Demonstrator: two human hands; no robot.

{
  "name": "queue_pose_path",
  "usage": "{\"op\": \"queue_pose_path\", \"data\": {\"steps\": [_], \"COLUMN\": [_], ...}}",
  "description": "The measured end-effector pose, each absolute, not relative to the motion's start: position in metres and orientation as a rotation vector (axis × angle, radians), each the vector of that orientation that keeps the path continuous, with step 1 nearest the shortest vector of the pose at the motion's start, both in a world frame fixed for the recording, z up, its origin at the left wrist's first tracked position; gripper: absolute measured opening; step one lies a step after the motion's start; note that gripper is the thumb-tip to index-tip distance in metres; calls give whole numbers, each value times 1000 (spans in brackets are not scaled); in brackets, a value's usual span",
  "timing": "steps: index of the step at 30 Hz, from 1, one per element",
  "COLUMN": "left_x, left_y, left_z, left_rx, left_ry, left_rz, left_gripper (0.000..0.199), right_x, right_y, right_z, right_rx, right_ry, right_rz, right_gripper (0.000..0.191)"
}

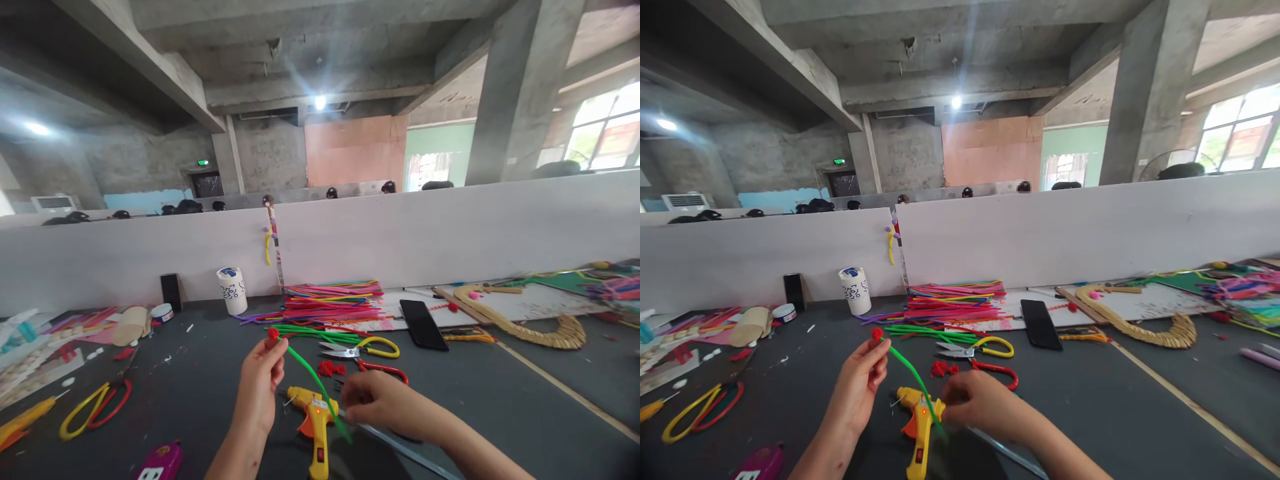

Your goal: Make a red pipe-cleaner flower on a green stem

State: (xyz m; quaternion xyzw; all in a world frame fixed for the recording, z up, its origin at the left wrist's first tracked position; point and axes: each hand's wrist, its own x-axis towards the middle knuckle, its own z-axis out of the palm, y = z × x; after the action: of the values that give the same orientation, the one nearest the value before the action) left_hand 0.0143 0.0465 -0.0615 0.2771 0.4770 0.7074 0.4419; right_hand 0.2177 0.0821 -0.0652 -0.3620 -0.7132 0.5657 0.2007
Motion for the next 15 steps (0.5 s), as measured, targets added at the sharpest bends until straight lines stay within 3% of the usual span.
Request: {"op": "queue_pose_path", "data": {"steps": [3,9,15], "left_x": [20,15,0], "left_y": [40,38,39], "left_z": [-66,-79,-87], "left_rx": [630,511,415], "left_ry": [1064,980,1012], "left_rz": [1704,1733,1754], "left_gripper": [11,27,34], "right_x": [200,169,170], "right_y": [79,72,101], "right_z": [-58,-60,-58], "right_rx": [-972,-998,-1144], "right_ry": [-1929,-1883,-2083], "right_rz": [1482,1665,1438], "right_gripper": [23,43,25]}}
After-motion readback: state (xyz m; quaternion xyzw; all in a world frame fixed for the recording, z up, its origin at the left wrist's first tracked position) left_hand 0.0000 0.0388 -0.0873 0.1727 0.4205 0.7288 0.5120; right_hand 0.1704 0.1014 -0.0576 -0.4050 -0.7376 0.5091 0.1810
